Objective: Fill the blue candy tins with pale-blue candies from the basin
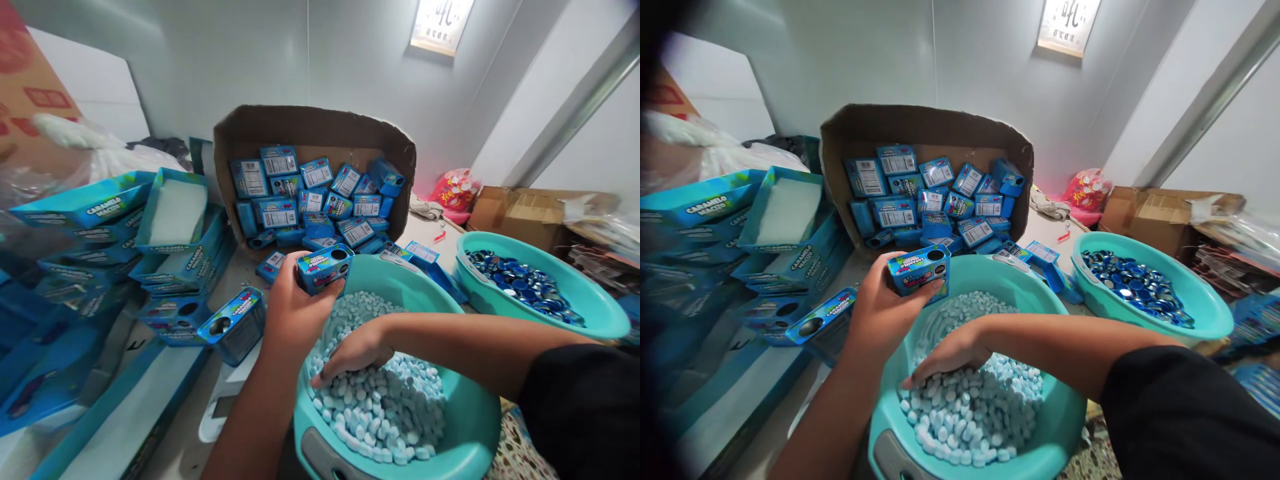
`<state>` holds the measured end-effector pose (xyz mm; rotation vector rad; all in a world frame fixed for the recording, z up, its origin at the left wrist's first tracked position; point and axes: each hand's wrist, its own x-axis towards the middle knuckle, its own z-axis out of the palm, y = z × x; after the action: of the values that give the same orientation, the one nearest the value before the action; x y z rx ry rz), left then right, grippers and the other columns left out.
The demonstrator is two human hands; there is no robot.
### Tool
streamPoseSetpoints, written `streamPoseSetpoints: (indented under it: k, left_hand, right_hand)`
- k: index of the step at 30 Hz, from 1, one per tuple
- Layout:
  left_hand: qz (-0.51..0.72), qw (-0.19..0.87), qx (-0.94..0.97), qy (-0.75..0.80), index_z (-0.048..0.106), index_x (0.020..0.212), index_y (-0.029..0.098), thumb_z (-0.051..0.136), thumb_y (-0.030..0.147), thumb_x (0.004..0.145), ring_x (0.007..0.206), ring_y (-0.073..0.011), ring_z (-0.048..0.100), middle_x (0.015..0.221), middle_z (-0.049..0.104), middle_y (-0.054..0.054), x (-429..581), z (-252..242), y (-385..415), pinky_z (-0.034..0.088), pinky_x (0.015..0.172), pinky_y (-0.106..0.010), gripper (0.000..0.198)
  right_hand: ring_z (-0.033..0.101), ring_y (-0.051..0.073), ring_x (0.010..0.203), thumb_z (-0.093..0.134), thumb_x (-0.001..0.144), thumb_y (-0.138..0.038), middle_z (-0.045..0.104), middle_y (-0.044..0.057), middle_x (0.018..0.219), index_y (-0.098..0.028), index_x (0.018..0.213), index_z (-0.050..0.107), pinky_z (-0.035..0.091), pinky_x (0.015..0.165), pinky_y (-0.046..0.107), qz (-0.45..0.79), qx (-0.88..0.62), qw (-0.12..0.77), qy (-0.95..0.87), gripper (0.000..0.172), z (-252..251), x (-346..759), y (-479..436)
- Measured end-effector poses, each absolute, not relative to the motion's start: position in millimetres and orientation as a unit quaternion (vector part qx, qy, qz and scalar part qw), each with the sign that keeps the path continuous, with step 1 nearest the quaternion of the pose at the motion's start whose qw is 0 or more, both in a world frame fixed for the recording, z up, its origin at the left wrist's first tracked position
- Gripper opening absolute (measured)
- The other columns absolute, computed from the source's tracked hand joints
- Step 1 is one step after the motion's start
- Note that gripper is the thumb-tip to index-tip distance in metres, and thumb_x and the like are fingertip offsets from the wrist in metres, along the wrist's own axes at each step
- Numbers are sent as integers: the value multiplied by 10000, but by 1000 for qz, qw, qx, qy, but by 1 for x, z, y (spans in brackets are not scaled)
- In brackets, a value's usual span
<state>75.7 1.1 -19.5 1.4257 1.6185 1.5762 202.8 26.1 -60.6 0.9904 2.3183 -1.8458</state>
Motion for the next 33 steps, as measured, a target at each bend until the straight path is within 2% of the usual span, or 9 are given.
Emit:
streamPoseSetpoints:
  k: [4, 6, 10, 15, 18, 21, 23, 27, 33]
  left_hand:
    - [568, 218, 517, 602, 558, 1083, 231, 758, 329, 685, 874, -198, 662, 949, 680, -7, 75, -22, 2, 502, 767, -284, 456]
    - [567, 219, 520, 600, 557, 1087, 226, 747, 317, 688, 897, -204, 661, 965, 680, -14, 75, -23, 2, 501, 789, -289, 451]
    - [571, 251, 532, 573, 558, 1082, 214, 723, 290, 699, 926, -204, 655, 982, 681, -23, 73, -23, 2, 494, 815, -286, 423]
    - [512, 262, 574, 583, 557, 1093, 240, 683, 262, 717, 933, -213, 653, 1000, 685, -12, 73, -19, -2, 481, 785, -290, 397]
    - [448, 247, 599, 616, 558, 1093, 245, 682, 279, 711, 885, -233, 656, 958, 685, -16, 73, -20, -3, 467, 718, -298, 403]
    - [429, 273, 615, 603, 560, 1081, 246, 678, 276, 710, 837, -228, 661, 932, 688, -14, 74, -22, -2, 463, 684, -292, 390]
    - [422, 296, 620, 591, 564, 1080, 246, 685, 264, 703, 837, -227, 662, 941, 692, -14, 74, -23, -1, 464, 679, -289, 397]
    - [398, 314, 641, 576, 569, 1036, 243, 694, 273, 707, 823, -227, 657, 919, 690, -13, 75, -22, -1, 458, 672, -293, 354]
    - [384, 336, 644, 570, 542, 1023, 241, 704, 279, 707, 775, -212, 650, 881, 682, -1, 76, -22, -1, 455, 667, -300, 358]
  right_hand:
    - [705, 195, 835, 756, 708, -470, 711, 44, 755, -186, 646, 591, 577, 645, 272, -748, 280, 203, 566, 334, -30, 206, 39]
    - [704, 200, 836, 709, 743, -515, 709, 57, 760, -178, 681, 595, 574, 633, 273, -786, 280, 219, 505, 361, -15, 211, 46]
    - [705, 219, 790, 663, 760, -575, 702, 94, 762, -145, 784, 610, 564, 575, 266, -821, 255, 146, 490, 434, 8, 228, 59]
    - [646, 162, 518, 583, 803, -655, 683, 77, 704, -129, 909, 599, 484, 402, 200, -822, 182, 54, 537, 536, 27, 249, 65]
    - [571, 124, 404, 415, 911, -637, 659, 58, 667, -138, 940, 575, 397, 308, 162, -817, 192, -49, 541, 525, 37, 253, 64]
    - [504, 94, 359, 230, 1001, -546, 610, 34, 616, -142, 968, 567, 334, 271, 133, -825, 240, -137, 494, 527, 43, 253, 64]
    - [505, 82, 386, 236, 1019, -487, 597, 30, 621, -141, 973, 579, 344, 289, 119, -831, 267, -187, 451, 489, 43, 251, 66]
    - [575, 88, 494, 352, 1009, -456, 618, 40, 669, -139, 989, 606, 448, 394, 128, -813, 321, -274, 401, 407, 40, 247, 72]
    - [636, 119, 601, 335, 1020, -410, 652, 65, 725, -131, 1008, 620, 537, 553, 202, -797, 344, -327, 373, 398, 33, 241, 73]
